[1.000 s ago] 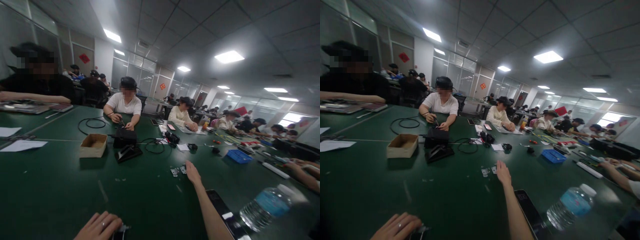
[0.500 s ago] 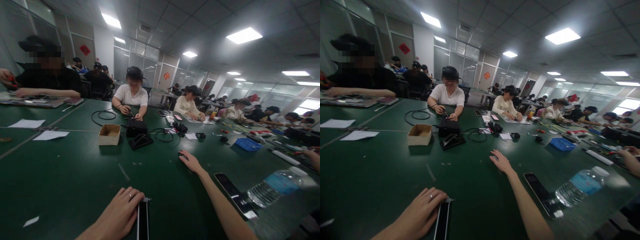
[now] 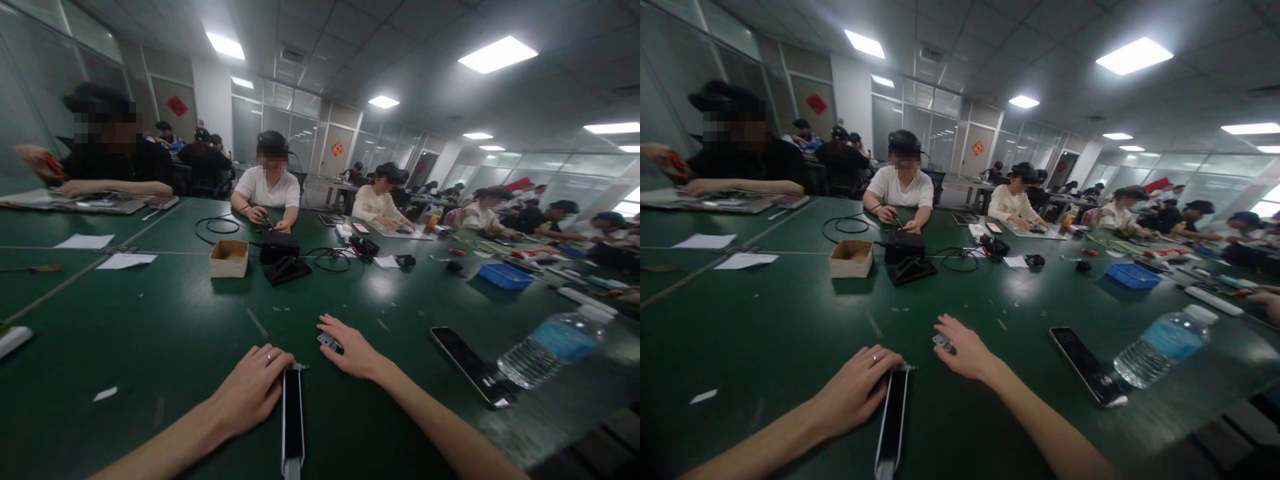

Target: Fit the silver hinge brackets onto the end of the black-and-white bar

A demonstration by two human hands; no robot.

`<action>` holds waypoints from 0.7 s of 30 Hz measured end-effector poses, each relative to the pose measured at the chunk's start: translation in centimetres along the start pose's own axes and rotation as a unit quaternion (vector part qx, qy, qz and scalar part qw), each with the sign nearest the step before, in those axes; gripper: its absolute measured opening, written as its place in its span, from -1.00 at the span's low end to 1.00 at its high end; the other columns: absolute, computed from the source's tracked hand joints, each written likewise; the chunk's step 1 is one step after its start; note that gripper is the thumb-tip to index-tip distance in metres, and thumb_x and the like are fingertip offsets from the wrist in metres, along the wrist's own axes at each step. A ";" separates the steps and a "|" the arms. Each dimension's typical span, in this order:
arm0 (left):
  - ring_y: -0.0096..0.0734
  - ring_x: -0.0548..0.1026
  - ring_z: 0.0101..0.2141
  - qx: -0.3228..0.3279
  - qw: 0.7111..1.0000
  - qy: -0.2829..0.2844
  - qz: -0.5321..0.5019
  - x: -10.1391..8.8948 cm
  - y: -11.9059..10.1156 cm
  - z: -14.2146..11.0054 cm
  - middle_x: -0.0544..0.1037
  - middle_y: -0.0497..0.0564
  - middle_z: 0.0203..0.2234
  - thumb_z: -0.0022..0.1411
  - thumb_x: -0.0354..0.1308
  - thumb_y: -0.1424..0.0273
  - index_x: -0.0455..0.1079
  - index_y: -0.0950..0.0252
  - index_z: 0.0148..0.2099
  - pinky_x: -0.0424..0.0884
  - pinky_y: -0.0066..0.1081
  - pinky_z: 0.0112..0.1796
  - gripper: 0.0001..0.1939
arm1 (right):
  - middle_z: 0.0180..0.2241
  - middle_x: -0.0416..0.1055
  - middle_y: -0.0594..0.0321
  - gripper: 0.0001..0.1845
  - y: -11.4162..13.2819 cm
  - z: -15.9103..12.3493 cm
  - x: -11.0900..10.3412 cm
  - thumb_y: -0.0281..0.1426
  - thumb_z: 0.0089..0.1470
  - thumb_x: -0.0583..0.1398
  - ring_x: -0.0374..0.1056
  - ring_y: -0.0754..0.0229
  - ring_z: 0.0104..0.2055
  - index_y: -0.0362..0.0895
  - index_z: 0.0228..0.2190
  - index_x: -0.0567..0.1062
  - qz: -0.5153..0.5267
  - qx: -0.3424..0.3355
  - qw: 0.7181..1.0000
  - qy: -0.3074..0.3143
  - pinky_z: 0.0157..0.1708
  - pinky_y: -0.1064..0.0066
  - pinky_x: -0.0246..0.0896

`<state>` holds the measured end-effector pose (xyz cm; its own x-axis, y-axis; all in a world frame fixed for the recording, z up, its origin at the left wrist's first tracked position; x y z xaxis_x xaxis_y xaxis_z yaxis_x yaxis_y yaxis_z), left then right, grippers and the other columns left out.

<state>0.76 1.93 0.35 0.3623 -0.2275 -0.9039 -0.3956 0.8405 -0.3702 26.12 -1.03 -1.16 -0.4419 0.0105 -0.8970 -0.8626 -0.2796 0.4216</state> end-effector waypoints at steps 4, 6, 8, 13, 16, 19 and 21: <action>-0.26 0.38 -0.14 0.010 1.000 -0.008 0.010 0.0 0.2 -0.2 0.45 0.05 -0.12 0.19 -0.08 0.58 0.27 0.22 0.02 0.28 -0.27 -0.14 -0.64 | 0.15 0.26 0.14 -0.50 -1.6 0.7 -0.7 -0.16 0.17 0.06 0.11 0.09 0.22 -0.12 0.07 0.37 -0.042 -0.041 0.997 -0.056 0.21 0.19 -0.02; -0.26 0.39 -0.13 0.014 1.000 -0.009 0.013 -0.1 0.2 -0.2 0.45 0.04 -0.11 0.19 -0.05 0.56 0.27 0.22 0.03 0.30 -0.28 -0.13 -0.64 | 0.13 0.28 0.08 -0.53 -4.6 0.8 -2.1 -0.20 0.21 0.00 0.14 0.09 0.19 -0.17 0.05 0.39 -0.090 0.034 0.985 -0.141 0.19 0.19 0.00; -0.27 0.39 -0.13 0.013 1.000 -0.008 0.019 -0.3 0.1 -0.1 0.45 0.05 -0.12 0.19 -0.04 0.56 0.28 0.23 0.02 0.31 -0.29 -0.12 -0.65 | 0.14 0.24 -0.01 -0.52 -8.0 0.3 -3.6 -0.25 0.20 0.00 0.11 0.04 0.19 -0.25 0.06 0.36 -0.169 0.150 0.952 -0.207 0.18 0.18 -0.02; -0.26 0.40 -0.15 -0.009 0.998 -0.022 0.050 -0.5 -0.8 0.0 0.47 0.06 -0.16 0.19 -0.01 0.55 0.30 0.27 -0.03 0.32 -0.27 -0.12 -0.70 | -0.02 0.33 -0.21 -0.56 -12.3 -2.1 -5.1 -0.32 0.18 -0.01 0.23 -0.11 0.05 -0.32 -0.06 0.46 -0.242 0.378 0.878 -0.167 -0.03 0.18 0.14; -0.27 0.40 -0.15 -0.027 0.997 -0.031 0.065 -0.5 -1.3 -0.2 0.48 0.05 -0.18 0.19 -0.01 0.56 0.30 0.26 -0.05 0.32 -0.28 -0.11 -0.72 | -0.12 0.38 -0.22 -0.62 -11.7 -2.3 -4.9 -0.41 0.15 0.01 0.28 -0.08 -0.01 -0.34 -0.16 0.52 -0.238 0.364 0.887 -0.157 -0.08 0.23 0.15; -0.28 0.41 -0.16 -0.035 0.997 -0.028 0.063 -0.5 -1.4 -0.4 0.48 0.04 -0.19 0.19 -0.01 0.55 0.30 0.25 -0.05 0.33 -0.30 -0.12 -0.73 | -0.15 0.40 -0.18 -0.69 -11.4 -1.6 -4.7 -0.48 0.08 0.07 0.30 -0.05 -0.04 -0.30 -0.20 0.54 -0.235 0.343 0.897 -0.153 -0.11 0.27 0.15; -0.29 0.41 -0.15 -0.037 0.997 -0.026 0.056 -0.5 -1.2 -0.4 0.47 0.04 -0.17 0.20 0.00 0.53 0.30 0.24 -0.05 0.34 -0.32 -0.12 -0.73 | -0.07 0.36 -0.18 -0.66 -11.7 -1.3 -4.7 -0.46 0.09 0.07 0.25 -0.07 0.02 -0.28 -0.13 0.51 -0.244 0.337 0.894 -0.164 -0.09 0.24 0.14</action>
Point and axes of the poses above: each hand's wrist, its own z-axis towards the middle knuckle, its own x-axis out of the palm, y = z × x, the point moved 1 cm from there along z, towards the middle knuckle
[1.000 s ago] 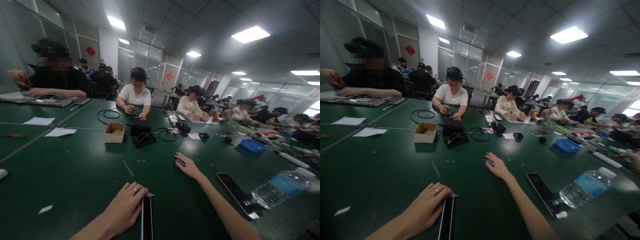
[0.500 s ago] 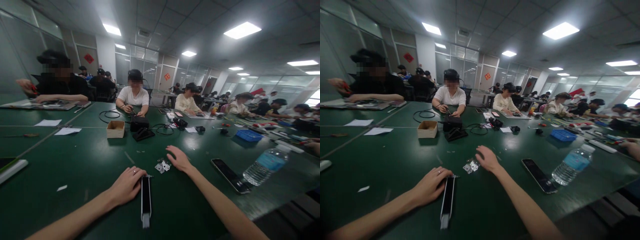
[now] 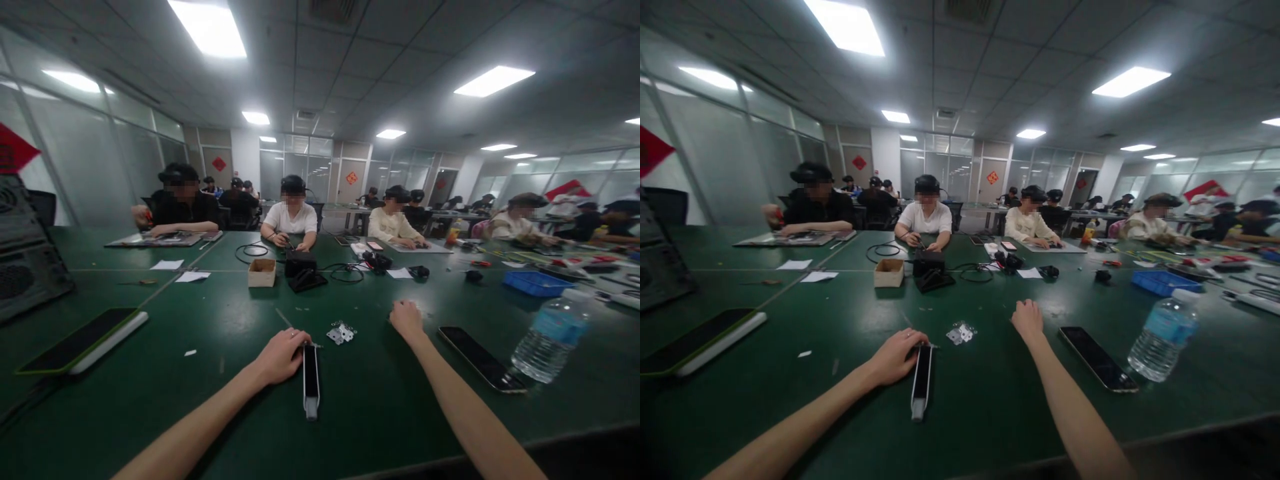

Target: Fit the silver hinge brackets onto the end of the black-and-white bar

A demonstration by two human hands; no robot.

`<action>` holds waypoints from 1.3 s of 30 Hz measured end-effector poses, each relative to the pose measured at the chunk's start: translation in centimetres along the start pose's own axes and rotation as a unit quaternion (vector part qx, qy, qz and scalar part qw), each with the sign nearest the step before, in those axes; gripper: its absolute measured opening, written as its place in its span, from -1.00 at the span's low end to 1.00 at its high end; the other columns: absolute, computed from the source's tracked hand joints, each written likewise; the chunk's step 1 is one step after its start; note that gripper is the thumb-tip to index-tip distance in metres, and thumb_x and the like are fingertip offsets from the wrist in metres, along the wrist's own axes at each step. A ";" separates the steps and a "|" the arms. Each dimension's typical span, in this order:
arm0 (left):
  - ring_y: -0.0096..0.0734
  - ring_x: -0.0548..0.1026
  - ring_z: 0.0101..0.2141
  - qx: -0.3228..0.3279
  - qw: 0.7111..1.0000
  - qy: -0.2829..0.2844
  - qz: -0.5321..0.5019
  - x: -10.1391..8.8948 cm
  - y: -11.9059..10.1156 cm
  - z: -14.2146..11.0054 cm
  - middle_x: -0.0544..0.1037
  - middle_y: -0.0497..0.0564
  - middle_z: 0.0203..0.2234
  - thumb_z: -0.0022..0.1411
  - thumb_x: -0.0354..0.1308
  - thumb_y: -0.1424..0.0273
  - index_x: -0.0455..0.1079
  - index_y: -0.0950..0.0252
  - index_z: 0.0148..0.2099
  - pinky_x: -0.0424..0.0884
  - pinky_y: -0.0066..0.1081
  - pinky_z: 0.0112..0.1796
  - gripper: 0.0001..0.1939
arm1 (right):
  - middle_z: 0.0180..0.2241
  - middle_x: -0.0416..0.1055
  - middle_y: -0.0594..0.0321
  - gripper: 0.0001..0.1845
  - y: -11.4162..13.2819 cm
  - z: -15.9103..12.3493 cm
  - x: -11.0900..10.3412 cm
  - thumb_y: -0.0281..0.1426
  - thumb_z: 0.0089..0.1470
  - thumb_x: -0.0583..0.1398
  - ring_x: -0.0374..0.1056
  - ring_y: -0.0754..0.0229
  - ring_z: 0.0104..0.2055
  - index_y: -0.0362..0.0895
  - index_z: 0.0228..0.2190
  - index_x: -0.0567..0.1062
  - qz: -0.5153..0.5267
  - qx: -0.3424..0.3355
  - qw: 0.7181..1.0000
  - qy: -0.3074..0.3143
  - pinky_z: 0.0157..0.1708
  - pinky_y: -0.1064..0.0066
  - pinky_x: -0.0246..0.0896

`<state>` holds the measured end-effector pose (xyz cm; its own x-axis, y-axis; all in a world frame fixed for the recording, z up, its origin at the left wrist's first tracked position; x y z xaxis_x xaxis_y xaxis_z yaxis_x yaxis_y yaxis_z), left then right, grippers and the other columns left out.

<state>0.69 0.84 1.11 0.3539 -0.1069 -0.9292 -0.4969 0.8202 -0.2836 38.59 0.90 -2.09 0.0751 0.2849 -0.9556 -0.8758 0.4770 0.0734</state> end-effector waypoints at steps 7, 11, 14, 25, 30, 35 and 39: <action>-0.30 0.39 -0.13 0.014 1.000 -0.003 -0.015 0.4 0.5 0.3 0.46 0.03 -0.16 0.18 -0.01 0.55 0.29 0.25 -0.05 0.32 -0.31 -0.09 -0.71 | -0.17 0.44 -0.19 -0.61 -1.1 0.3 0.5 -0.38 0.19 -0.03 0.36 -0.05 -0.10 -0.33 -0.22 0.53 -0.017 -0.024 0.998 0.046 -0.14 0.23 0.18; -0.30 0.40 -0.16 0.018 1.000 -0.003 -0.013 0.6 0.8 0.3 0.46 0.03 -0.18 0.19 -0.02 0.55 0.29 0.25 -0.05 0.32 -0.31 -0.11 -0.72 | -0.19 0.46 -0.11 -0.67 -0.3 0.1 -0.1 -0.50 0.14 0.00 0.38 0.05 -0.12 -0.27 -0.22 0.54 -0.016 -0.101 0.993 0.061 -0.12 0.34 0.17; -0.29 0.40 -0.16 0.015 1.000 0.000 -0.020 0.7 0.8 0.2 0.46 0.04 -0.18 0.20 -0.01 0.52 0.29 0.24 -0.04 0.33 -0.32 -0.14 -0.72 | -0.16 0.45 -0.01 -0.67 0.8 -0.2 -0.4 -0.51 0.13 0.02 0.36 0.11 -0.09 -0.20 -0.17 0.54 -0.010 -0.162 0.985 0.063 -0.10 0.41 0.16; -0.29 0.40 -0.15 0.017 1.000 -0.003 -0.019 0.4 0.5 -0.1 0.46 0.04 -0.15 0.22 0.01 0.51 0.30 0.25 -0.03 0.33 -0.32 -0.13 -0.74 | -0.22 0.47 0.13 -0.70 2.9 -0.9 0.6 -0.49 0.13 0.03 0.37 0.19 -0.16 -0.17 -0.21 0.53 0.198 -0.295 0.935 -0.009 -0.08 0.40 0.20; -0.27 0.40 -0.14 0.021 0.999 -0.006 -0.024 0.5 0.6 -0.1 0.46 0.05 -0.15 0.23 0.00 0.50 0.30 0.25 -0.02 0.33 -0.29 -0.12 -0.73 | -0.14 0.44 0.09 -0.66 -0.3 0.0 -0.5 -0.48 0.13 -0.01 0.35 0.15 -0.11 -0.18 -0.16 0.51 0.173 -0.187 0.966 -0.039 -0.04 0.37 0.17; -0.27 0.40 -0.14 0.014 0.999 -0.003 -0.029 0.5 0.6 -0.1 0.46 0.04 -0.14 0.21 0.01 0.51 0.31 0.23 -0.02 0.33 -0.30 -0.13 -0.72 | -0.12 0.42 0.05 -0.63 -3.8 0.5 -0.8 -0.50 0.12 -0.01 0.35 0.16 -0.14 -0.23 -0.11 0.48 0.106 -0.109 0.988 -0.009 -0.06 0.40 0.14; -0.26 0.40 -0.15 0.019 0.999 -0.007 -0.025 0.7 0.7 0.0 0.46 0.04 -0.16 0.19 0.02 0.52 0.31 0.24 -0.03 0.33 -0.30 -0.12 -0.71 | -0.14 0.45 0.08 -0.66 -4.5 0.4 -0.5 -0.45 0.14 0.01 0.37 0.17 -0.17 -0.21 -0.14 0.51 0.087 -0.106 0.990 0.037 -0.09 0.40 0.15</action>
Point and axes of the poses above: each hand's wrist, its own z-axis towards the middle knuckle, its own x-axis out of the palm, y = z × x, the point moved 1 cm from there along z, towards the middle knuckle
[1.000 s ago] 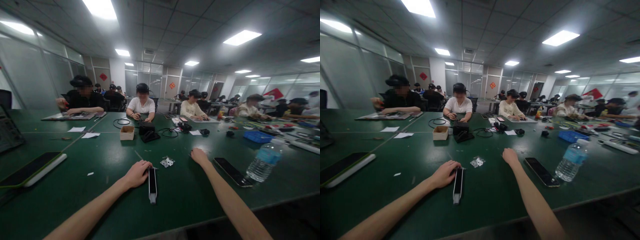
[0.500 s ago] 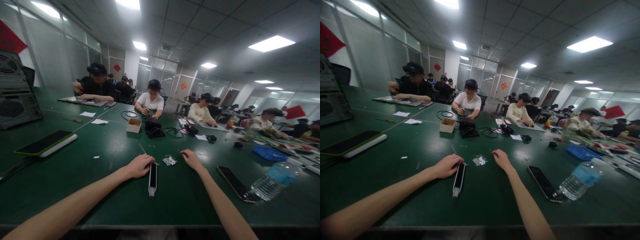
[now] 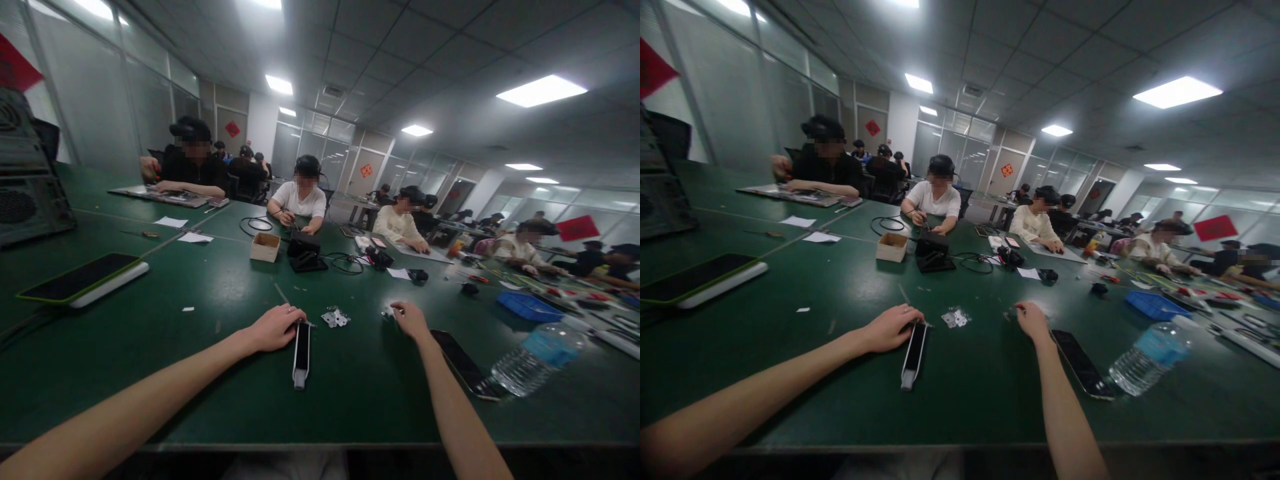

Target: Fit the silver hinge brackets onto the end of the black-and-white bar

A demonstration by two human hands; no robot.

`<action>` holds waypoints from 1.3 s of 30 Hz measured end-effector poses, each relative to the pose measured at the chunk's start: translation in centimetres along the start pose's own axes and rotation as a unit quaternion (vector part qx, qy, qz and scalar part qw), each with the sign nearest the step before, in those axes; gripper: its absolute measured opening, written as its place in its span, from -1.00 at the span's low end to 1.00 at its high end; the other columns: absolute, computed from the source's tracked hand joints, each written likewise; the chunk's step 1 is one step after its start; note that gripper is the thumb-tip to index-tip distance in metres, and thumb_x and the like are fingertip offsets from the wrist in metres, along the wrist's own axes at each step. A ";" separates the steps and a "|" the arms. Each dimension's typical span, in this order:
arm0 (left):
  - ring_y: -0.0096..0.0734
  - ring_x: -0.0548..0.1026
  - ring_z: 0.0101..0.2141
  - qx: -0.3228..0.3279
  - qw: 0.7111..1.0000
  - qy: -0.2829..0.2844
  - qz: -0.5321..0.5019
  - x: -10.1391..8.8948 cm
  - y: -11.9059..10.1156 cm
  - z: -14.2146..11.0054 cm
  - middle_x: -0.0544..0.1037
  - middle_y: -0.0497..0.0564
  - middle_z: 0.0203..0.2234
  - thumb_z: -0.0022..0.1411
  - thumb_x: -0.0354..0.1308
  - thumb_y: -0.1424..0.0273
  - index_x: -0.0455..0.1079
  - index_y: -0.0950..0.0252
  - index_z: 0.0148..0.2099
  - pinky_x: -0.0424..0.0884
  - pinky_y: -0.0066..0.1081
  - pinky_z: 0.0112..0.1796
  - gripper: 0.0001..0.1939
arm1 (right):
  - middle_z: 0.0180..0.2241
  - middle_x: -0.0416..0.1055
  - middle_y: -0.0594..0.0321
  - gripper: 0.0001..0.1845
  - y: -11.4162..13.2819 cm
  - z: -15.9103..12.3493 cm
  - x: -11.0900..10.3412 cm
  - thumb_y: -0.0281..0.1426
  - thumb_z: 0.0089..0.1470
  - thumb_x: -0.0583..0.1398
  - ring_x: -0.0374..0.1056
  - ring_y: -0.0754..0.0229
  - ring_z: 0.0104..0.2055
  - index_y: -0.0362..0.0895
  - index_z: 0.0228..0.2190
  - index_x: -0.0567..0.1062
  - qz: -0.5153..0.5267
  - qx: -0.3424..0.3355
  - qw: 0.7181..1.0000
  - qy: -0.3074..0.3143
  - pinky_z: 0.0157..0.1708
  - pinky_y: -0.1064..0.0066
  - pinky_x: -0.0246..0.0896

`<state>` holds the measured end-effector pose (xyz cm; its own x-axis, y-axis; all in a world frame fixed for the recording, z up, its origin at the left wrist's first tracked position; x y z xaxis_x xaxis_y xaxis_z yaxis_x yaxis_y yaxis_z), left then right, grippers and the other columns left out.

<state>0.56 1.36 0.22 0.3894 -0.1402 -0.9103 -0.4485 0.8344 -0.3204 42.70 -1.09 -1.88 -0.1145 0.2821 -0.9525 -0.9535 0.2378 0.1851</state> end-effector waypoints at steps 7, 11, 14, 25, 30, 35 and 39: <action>-0.27 0.40 -0.13 0.006 1.000 -0.005 -0.004 0.2 0.2 -0.1 0.46 0.04 -0.14 0.21 0.01 0.51 0.30 0.23 -0.02 0.32 -0.30 -0.09 -0.72 | -0.23 0.51 0.16 -0.74 2.2 0.0 0.1 -0.38 0.09 0.12 0.38 0.15 -0.19 -0.16 -0.23 0.55 0.022 -0.048 0.997 0.062 -0.16 0.41 0.18; -0.28 0.41 -0.13 0.004 1.000 -0.005 -0.010 0.1 0.1 -0.1 0.46 0.04 -0.14 0.22 0.01 0.50 0.30 0.23 -0.02 0.33 -0.31 -0.11 -0.73 | -0.25 0.51 0.16 -0.74 2.5 0.1 0.0 -0.41 0.09 0.11 0.39 0.16 -0.21 -0.17 -0.23 0.55 0.024 -0.039 0.996 0.074 -0.17 0.42 0.19; -0.27 0.41 -0.13 0.001 1.000 -0.001 -0.013 0.0 0.1 0.0 0.46 0.04 -0.14 0.22 0.01 0.49 0.31 0.22 -0.02 0.33 -0.31 -0.12 -0.73 | -0.26 0.51 0.16 -0.74 2.4 0.1 0.1 -0.41 0.10 0.10 0.40 0.18 -0.23 -0.17 -0.22 0.54 0.025 -0.035 0.996 0.078 -0.19 0.43 0.20; -0.28 0.41 -0.13 0.001 1.000 0.003 -0.012 -0.1 0.1 -0.1 0.46 0.04 -0.14 0.23 0.01 0.48 0.30 0.23 -0.01 0.32 -0.29 -0.10 -0.73 | -0.33 0.52 0.14 -0.77 2.7 0.3 0.0 -0.45 0.05 0.11 0.41 0.17 -0.28 -0.19 -0.30 0.56 -0.003 -0.016 0.996 0.085 -0.27 0.45 0.18; -0.27 0.41 -0.13 0.003 1.000 -0.003 -0.009 0.1 0.1 0.0 0.46 0.04 -0.16 0.22 0.02 0.49 0.30 0.23 -0.04 0.33 -0.31 -0.12 -0.75 | -0.31 0.53 0.12 -0.78 2.9 0.3 0.0 -0.49 0.03 0.11 0.41 0.16 -0.25 -0.20 -0.32 0.56 -0.016 -0.011 0.996 0.088 -0.26 0.47 0.15; -0.27 0.41 -0.14 -0.003 1.000 0.002 -0.016 -0.1 -0.1 0.0 0.46 0.04 -0.14 0.22 0.02 0.49 0.31 0.23 -0.03 0.34 -0.30 -0.13 -0.74 | -0.35 0.52 0.13 -0.79 2.9 0.2 0.0 -0.47 0.05 0.11 0.41 0.18 -0.30 -0.21 -0.33 0.54 -0.013 -0.004 0.995 0.094 -0.32 0.48 0.13; -0.27 0.41 -0.14 0.009 1.000 -0.007 -0.013 -0.1 0.0 -0.1 0.46 0.04 -0.15 0.21 0.01 0.51 0.30 0.23 -0.03 0.33 -0.29 -0.12 -0.73 | -0.37 0.50 0.13 -0.80 2.9 0.2 0.1 -0.46 0.05 0.10 0.39 0.19 -0.33 -0.22 -0.35 0.53 -0.012 -0.003 0.996 0.092 -0.35 0.48 0.11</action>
Point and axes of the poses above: each hand's wrist, its own z-axis towards the middle knuckle, its own x-axis out of the palm, y = z × x, the point moved 1 cm from there along z, towards the middle knuckle
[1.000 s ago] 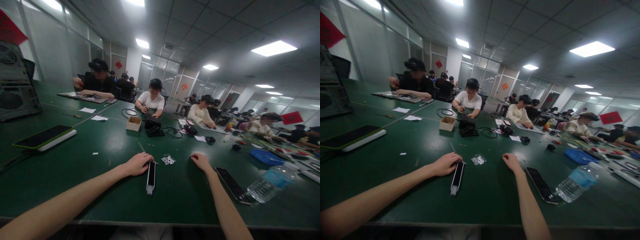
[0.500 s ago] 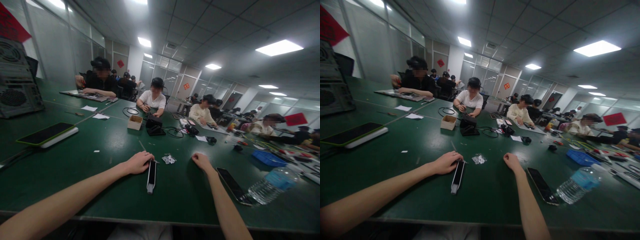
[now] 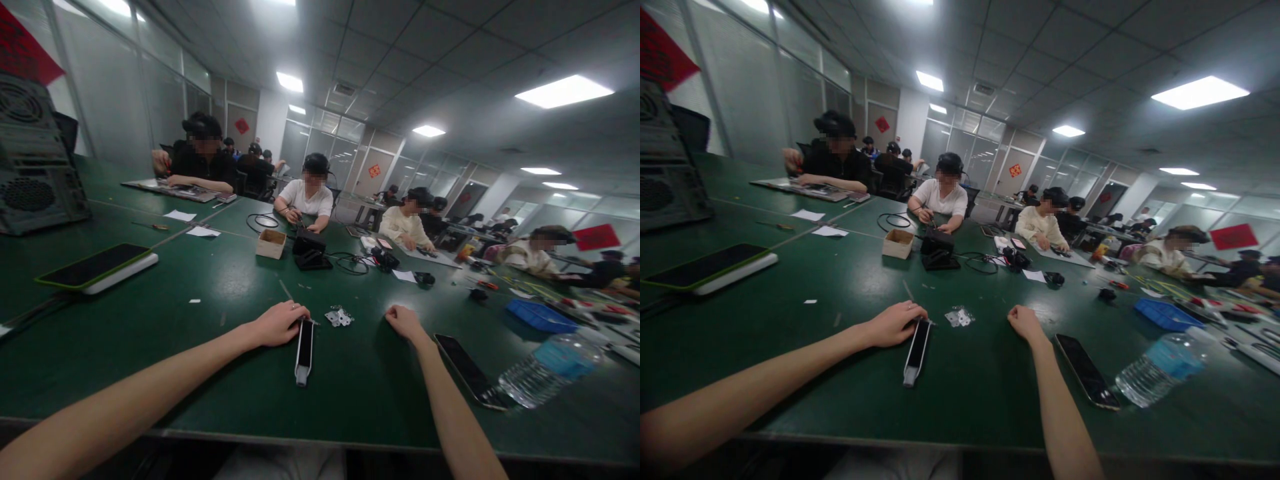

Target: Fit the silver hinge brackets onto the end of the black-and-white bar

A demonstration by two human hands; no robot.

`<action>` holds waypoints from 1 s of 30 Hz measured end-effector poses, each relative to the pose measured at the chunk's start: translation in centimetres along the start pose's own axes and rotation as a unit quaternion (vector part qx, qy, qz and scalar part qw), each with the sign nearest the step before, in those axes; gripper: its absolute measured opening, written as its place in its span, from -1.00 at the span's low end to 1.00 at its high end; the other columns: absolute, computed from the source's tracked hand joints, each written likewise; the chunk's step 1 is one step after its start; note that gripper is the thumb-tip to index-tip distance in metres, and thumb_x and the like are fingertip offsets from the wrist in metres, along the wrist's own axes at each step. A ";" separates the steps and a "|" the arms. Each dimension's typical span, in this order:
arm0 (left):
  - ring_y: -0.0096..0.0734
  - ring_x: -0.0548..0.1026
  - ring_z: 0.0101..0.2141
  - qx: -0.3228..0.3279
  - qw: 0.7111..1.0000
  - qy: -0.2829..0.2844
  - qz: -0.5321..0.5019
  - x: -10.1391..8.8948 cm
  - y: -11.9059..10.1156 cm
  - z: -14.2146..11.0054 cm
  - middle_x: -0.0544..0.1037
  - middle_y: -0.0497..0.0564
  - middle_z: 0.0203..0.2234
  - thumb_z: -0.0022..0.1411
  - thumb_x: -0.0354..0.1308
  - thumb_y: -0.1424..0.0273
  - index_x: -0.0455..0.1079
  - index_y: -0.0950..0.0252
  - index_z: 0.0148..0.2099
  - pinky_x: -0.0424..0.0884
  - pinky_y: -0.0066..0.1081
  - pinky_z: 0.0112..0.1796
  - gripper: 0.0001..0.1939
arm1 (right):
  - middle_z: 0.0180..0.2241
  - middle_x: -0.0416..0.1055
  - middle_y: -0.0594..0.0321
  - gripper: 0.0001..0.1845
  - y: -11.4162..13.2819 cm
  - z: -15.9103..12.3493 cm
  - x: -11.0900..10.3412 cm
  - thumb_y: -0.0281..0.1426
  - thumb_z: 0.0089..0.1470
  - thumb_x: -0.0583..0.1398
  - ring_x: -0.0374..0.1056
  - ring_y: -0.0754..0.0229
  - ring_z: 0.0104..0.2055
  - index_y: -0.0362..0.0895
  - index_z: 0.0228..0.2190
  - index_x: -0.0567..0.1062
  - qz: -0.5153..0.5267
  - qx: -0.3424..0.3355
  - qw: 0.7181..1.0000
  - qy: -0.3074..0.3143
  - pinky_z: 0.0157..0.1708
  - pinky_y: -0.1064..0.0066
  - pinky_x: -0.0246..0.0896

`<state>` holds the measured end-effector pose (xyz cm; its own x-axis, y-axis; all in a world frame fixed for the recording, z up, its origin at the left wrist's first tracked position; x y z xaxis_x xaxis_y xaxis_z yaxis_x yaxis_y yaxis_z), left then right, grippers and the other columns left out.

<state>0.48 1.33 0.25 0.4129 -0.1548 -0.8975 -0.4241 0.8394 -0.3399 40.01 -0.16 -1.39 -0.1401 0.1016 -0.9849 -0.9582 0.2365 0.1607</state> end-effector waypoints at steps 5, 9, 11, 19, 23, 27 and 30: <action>-0.27 0.41 -0.15 -0.003 1.000 0.004 0.000 0.0 0.0 0.0 0.46 0.03 -0.15 0.22 0.01 0.51 0.31 0.23 -0.04 0.34 -0.31 -0.15 -0.74 | -0.39 0.48 0.16 -0.82 0.0 -0.1 0.3 -0.46 0.05 0.09 0.36 0.21 -0.34 -0.21 -0.35 0.50 0.003 -0.003 1.000 -0.008 -0.35 0.49 0.08; -0.28 0.41 -0.15 -0.008 1.000 0.006 0.000 -0.1 -0.1 -0.1 0.46 0.03 -0.15 0.22 0.02 0.51 0.31 0.22 -0.03 0.34 -0.32 -0.15 -0.74 | -0.39 0.47 0.18 -0.82 0.0 -0.2 0.3 -0.46 0.07 0.08 0.34 0.23 -0.34 -0.20 -0.35 0.48 0.011 -0.007 1.000 -0.010 -0.36 0.49 0.07; -0.28 0.41 -0.15 -0.010 1.000 0.006 -0.001 -0.2 -0.2 -0.1 0.46 0.03 -0.15 0.22 0.02 0.50 0.31 0.22 -0.03 0.34 -0.32 -0.15 -0.74 | -0.39 0.46 0.18 -0.81 0.1 -0.3 0.2 -0.47 0.08 0.07 0.34 0.23 -0.34 -0.21 -0.34 0.48 0.014 -0.008 1.000 -0.009 -0.36 0.49 0.07; -0.27 0.42 -0.16 0.002 1.000 0.000 0.017 0.2 0.0 0.0 0.46 0.05 -0.16 0.21 0.02 0.51 0.30 0.25 -0.03 0.35 -0.32 -0.15 -0.73 | -0.32 0.47 0.15 -0.79 0.5 -0.4 0.0 -0.51 0.03 0.09 0.35 0.22 -0.30 -0.22 -0.29 0.49 0.034 -0.014 0.999 -0.008 -0.31 0.48 0.10; -0.27 0.41 -0.16 0.002 1.000 0.003 0.021 0.2 0.1 0.0 0.46 0.05 -0.16 0.21 0.01 0.51 0.29 0.25 -0.02 0.35 -0.31 -0.14 -0.72 | -0.34 0.48 0.17 -0.80 0.2 -0.2 0.2 -0.51 0.01 0.10 0.37 0.21 -0.30 -0.20 -0.30 0.49 0.053 -0.013 0.999 -0.003 -0.29 0.46 0.12; -0.28 0.41 -0.15 0.000 1.000 0.003 0.017 0.1 0.1 0.0 0.45 0.04 -0.16 0.22 0.02 0.51 0.28 0.23 -0.02 0.34 -0.33 -0.15 -0.73 | -0.36 0.49 0.22 -0.77 -0.3 0.0 0.7 -0.48 -0.01 0.11 0.38 0.23 -0.33 -0.17 -0.25 0.46 0.077 -0.002 0.997 -0.001 -0.32 0.47 0.13; -0.28 0.41 -0.14 0.001 1.000 0.004 0.015 0.2 0.4 -0.1 0.45 0.03 -0.16 0.22 0.02 0.50 0.28 0.22 -0.02 0.33 -0.34 -0.14 -0.74 | -0.39 0.47 0.26 -0.71 -0.3 0.0 0.8 -0.47 -0.01 0.12 0.38 0.24 -0.35 -0.17 -0.18 0.41 0.096 0.015 0.995 0.009 -0.38 0.50 0.11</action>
<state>0.37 1.56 -0.08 0.3929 -0.1335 -0.9098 -0.4355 0.8444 -0.3120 40.14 -0.18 -2.25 -0.3253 0.1307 -0.9365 -0.9053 0.2429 0.3484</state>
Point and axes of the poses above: each hand's wrist, its own z-axis towards the middle knuckle, its own x-axis out of the palm, y = z × x, the point moved 1 cm from there along z, towards the middle knuckle
